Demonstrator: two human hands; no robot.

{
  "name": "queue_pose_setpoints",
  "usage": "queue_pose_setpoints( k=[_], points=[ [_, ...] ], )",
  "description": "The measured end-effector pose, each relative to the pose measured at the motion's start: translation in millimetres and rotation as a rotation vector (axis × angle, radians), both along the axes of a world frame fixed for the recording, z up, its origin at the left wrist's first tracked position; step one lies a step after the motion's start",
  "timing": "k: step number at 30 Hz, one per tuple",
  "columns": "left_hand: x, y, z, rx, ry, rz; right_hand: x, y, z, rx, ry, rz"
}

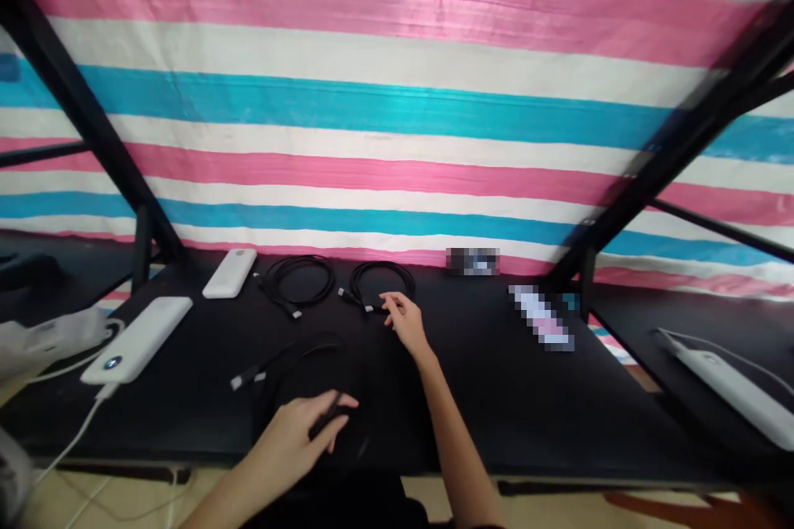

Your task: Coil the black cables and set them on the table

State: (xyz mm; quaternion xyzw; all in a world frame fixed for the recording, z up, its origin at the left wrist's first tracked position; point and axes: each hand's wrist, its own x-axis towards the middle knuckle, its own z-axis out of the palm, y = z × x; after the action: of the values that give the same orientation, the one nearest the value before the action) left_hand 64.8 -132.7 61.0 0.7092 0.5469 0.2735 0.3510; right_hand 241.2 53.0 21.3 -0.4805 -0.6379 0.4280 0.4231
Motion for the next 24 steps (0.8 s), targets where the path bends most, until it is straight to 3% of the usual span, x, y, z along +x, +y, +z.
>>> queue_pose_setpoints(
  k=[3, 6, 9, 14, 18, 21, 24],
  points=[
    [4.2, -4.7, -17.3, 0.0, 0.173, -0.106, 9.5, -9.2, 3.4, -0.019, -0.015, -0.06],
    [-3.5, -5.3, -26.6, 0.009, 0.204, -0.06, 12.7, -36.5, 1.2, -0.052, -0.147, 0.021],
    [-12.2, -4.9, -34.7, 0.062, 0.16, -0.021, 14.2, -68.9, -8.1, 0.039, -0.262, 0.096],
    [-17.6, -6.6, -41.8, 0.141, 0.034, -0.041, 18.1, -102.2, -25.8, -0.04, -0.275, -0.097],
    [-25.5, -13.0, -33.8, 0.216, -0.2, 0.137, 7.7, -118.4, -24.4, 0.005, -0.411, -0.185],
    [-36.3, -19.5, -24.2, 0.153, -0.423, 0.319, -9.9, -128.0, -18.0, 0.114, -0.598, -0.209],
    [-46.8, -27.2, -20.3, 0.062, -0.554, 0.378, -27.3, -135.2, -16.1, 0.209, -0.716, -0.225]
  ],
)
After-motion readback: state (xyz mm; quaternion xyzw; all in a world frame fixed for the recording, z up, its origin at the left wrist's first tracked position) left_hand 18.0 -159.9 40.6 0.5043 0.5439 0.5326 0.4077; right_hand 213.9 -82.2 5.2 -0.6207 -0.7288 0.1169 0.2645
